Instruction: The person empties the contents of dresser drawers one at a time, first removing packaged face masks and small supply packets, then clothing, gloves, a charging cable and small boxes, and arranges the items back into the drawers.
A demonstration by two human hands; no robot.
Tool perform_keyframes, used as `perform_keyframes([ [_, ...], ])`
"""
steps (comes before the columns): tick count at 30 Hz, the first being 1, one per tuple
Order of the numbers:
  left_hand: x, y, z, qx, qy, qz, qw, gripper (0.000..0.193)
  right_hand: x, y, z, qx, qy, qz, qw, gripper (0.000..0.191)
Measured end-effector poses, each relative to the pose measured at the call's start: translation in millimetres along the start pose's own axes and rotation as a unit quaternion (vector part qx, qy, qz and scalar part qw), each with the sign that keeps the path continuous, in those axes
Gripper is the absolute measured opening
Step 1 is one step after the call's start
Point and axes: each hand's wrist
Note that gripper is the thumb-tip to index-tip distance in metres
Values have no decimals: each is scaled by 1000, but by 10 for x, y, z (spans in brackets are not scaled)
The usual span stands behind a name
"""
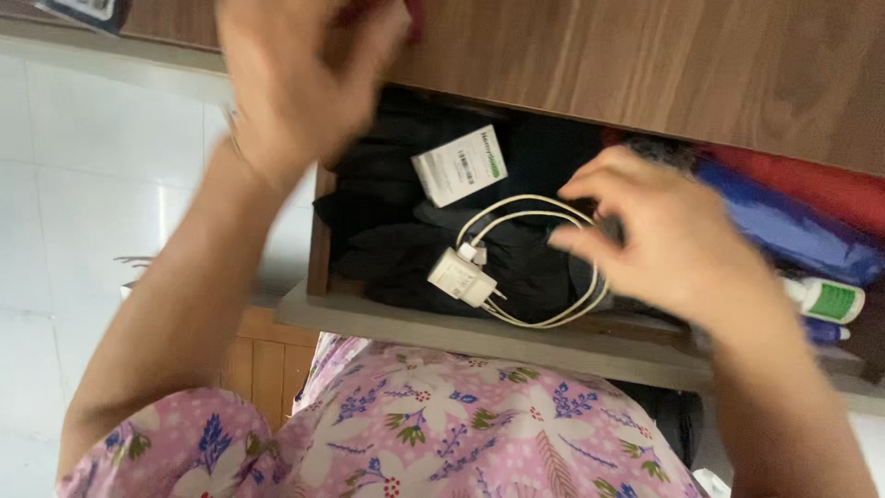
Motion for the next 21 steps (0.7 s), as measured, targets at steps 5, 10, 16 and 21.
perform_keyframes([
  [5, 1027, -29, 81, -172, 86, 175, 966, 19, 183, -219, 209, 25, 48, 16, 998, 26],
  [10, 1412, -23, 326, -244, 194, 190, 931, 55, 492, -296, 384, 5, 35, -81, 996, 16],
  [16, 1449, -40, 505, -166, 222, 196, 941, 74, 656, -343, 318, -37, -42, -306, 950, 11],
  [21, 1306, 197, 332, -204, 303, 313, 877, 65, 535, -229, 97, -21, -72, -362, 929, 11],
])
Point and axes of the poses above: each hand's wrist, its own z-axis away from the middle knuckle, its own y-axis out of the back of the hand, x = y × z, and after that the axes turned 3 degrees about x, right-handed
